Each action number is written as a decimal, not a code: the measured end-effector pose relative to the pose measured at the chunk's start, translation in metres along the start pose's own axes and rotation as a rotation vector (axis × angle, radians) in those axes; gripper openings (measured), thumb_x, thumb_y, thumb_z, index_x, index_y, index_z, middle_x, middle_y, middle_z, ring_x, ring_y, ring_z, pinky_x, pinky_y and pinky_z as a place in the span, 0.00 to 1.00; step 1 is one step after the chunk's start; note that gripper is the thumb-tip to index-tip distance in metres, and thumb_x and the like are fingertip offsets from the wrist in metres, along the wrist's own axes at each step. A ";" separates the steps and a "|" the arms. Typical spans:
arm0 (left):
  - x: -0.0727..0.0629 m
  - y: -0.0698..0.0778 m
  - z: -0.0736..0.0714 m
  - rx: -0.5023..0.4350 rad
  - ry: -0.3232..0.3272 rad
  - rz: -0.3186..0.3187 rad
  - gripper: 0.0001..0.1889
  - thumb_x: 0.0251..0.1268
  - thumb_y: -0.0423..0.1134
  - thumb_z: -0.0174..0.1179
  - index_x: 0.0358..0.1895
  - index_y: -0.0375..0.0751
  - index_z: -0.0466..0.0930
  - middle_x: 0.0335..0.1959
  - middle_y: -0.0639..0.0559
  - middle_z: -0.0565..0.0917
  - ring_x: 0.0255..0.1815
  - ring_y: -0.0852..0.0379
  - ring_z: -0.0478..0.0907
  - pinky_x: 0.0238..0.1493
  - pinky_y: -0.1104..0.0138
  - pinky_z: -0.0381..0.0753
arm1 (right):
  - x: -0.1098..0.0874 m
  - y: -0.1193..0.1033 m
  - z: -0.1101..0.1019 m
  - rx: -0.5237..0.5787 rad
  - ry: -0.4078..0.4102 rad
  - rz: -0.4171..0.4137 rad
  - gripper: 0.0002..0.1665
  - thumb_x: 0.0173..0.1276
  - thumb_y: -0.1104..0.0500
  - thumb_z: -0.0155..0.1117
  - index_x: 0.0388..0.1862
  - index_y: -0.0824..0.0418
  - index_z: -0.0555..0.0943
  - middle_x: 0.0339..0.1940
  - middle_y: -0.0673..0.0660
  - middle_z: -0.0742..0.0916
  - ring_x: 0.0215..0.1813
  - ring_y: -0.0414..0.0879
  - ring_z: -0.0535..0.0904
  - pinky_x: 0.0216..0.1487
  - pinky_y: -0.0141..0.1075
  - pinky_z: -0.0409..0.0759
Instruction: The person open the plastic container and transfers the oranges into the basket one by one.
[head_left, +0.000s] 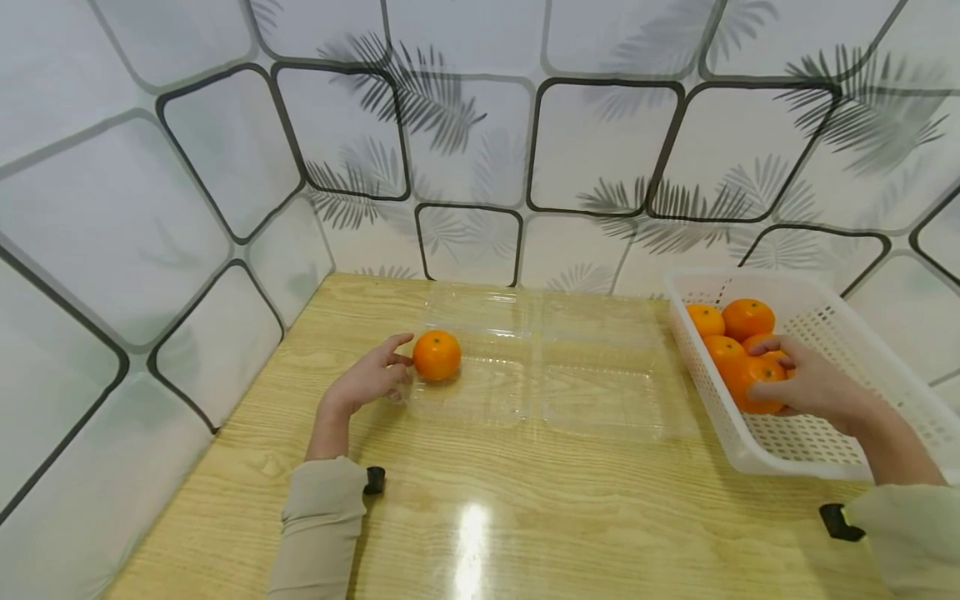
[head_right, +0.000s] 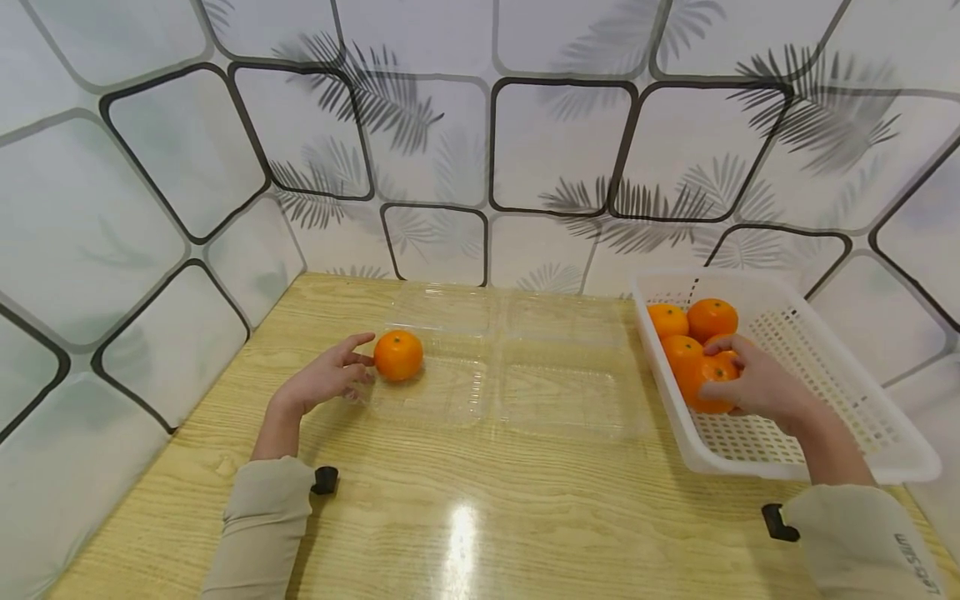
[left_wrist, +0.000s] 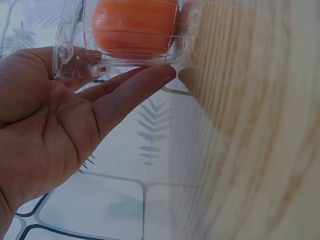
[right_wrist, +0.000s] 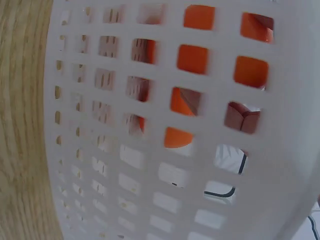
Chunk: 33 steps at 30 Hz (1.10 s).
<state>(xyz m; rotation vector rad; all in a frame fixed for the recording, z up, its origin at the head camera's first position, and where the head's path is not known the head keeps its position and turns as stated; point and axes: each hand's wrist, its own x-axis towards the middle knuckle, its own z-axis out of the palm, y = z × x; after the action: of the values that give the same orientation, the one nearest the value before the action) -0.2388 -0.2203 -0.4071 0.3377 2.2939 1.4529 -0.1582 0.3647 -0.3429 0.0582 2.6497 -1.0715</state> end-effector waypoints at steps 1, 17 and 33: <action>0.000 0.000 0.000 -0.001 -0.002 0.003 0.34 0.72 0.29 0.40 0.80 0.38 0.44 0.69 0.26 0.65 0.55 0.37 0.74 0.38 0.65 0.80 | 0.000 0.001 0.001 -0.001 -0.003 0.002 0.40 0.64 0.58 0.66 0.67 0.69 0.57 0.59 0.78 0.67 0.50 0.59 0.74 0.39 0.43 0.83; -0.001 0.002 0.001 0.011 -0.003 0.002 0.34 0.72 0.29 0.41 0.80 0.39 0.45 0.69 0.26 0.65 0.56 0.37 0.73 0.38 0.65 0.79 | 0.003 0.012 0.009 -0.020 -0.046 0.012 0.40 0.64 0.59 0.63 0.68 0.71 0.55 0.59 0.80 0.67 0.51 0.60 0.74 0.40 0.45 0.83; -0.001 0.001 0.001 0.013 0.001 0.002 0.33 0.74 0.29 0.40 0.80 0.41 0.45 0.70 0.26 0.65 0.58 0.37 0.73 0.39 0.65 0.79 | 0.002 0.021 0.012 0.047 -0.080 0.008 0.41 0.67 0.59 0.62 0.71 0.72 0.54 0.65 0.81 0.64 0.53 0.56 0.76 0.44 0.43 0.83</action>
<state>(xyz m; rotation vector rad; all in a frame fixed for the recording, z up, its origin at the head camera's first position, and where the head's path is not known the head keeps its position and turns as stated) -0.2372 -0.2196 -0.4065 0.3440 2.3053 1.4398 -0.1542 0.3711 -0.3657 0.0352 2.5515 -1.1104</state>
